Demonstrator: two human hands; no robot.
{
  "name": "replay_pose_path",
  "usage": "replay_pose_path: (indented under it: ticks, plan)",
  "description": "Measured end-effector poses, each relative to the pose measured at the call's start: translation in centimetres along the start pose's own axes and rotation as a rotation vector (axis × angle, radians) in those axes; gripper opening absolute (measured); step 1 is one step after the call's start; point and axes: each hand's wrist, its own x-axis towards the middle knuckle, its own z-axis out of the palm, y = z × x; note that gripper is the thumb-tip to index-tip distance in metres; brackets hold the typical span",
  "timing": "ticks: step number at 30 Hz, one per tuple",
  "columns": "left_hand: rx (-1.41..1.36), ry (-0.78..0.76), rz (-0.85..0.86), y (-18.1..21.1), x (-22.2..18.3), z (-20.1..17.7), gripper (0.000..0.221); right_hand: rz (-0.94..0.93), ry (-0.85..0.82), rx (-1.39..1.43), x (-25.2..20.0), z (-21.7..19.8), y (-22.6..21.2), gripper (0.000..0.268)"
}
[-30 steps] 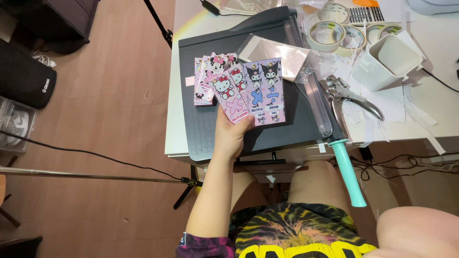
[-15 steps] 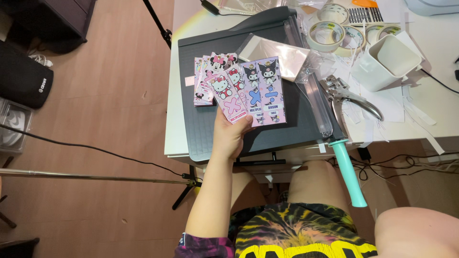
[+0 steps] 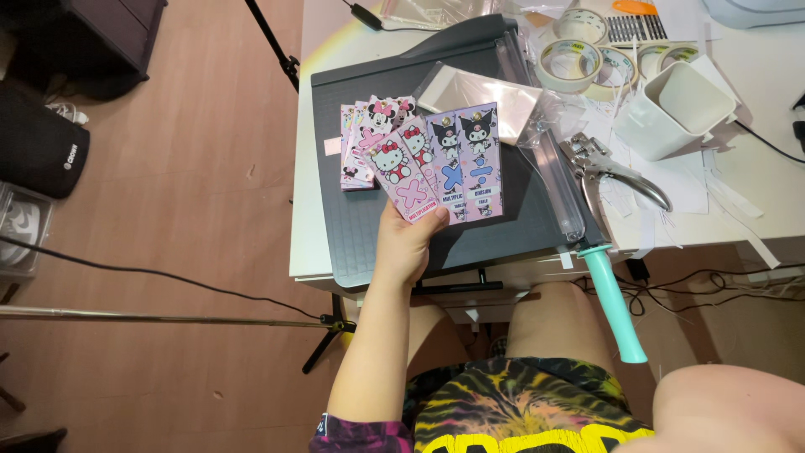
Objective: The person places printed bookmarks into plastic sleeves and folds the adhesive tabs to seal them.
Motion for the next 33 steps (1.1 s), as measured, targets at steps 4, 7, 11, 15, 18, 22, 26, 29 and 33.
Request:
replay_pose_path:
  ticks: [4, 7, 11, 15, 18, 22, 26, 29, 33]
  plan:
    - [0.054, -0.055, -0.018, -1.1, 0.4, -1.5, 0.051, 0.107, -0.066, -0.088, 2.6, -4.9, -2.5, 0.034]
    - [0.079, -0.132, -0.002, -2.1, 1.0, -2.3, 0.058, -0.424, 0.662, 0.116, 5.3, -10.8, -6.2, 0.011]
    - [-0.010, 0.020, 0.052, -1.1, 0.5, -0.7, 0.042, -0.491, 1.297, 0.731, 15.1, -15.1, -3.2, 0.068]
    - [-0.011, 0.030, 0.058, -1.3, 0.6, -0.9, 0.041, -0.384, 0.956, 1.261, 18.4, -15.2, -2.4, 0.077]
    - [-0.012, 0.019, 0.043, -1.4, 0.6, -0.8, 0.040, -0.481, 0.850, 1.498, 19.3, -15.3, -1.5, 0.044]
    - [-0.065, 0.031, 0.009, -1.6, 1.2, -1.2, 0.027, -0.629, 0.891, 1.672, 18.1, -16.3, -2.1, 0.026]
    - [-0.146, 0.029, -0.021, -0.6, 1.0, -0.3, 0.018, -0.796, 0.803, 1.883, 17.4, -17.1, -1.9, 0.015]
    - [-0.095, -0.031, -0.008, -0.7, 0.6, 0.3, 0.012, -0.739, 0.798, 1.809, 18.2, -16.4, -2.3, 0.014]
    - [-0.035, -0.104, 0.048, -0.8, 0.4, -0.3, 0.021, -0.751, 0.812, 1.721, 19.5, -16.0, -1.6, 0.012]
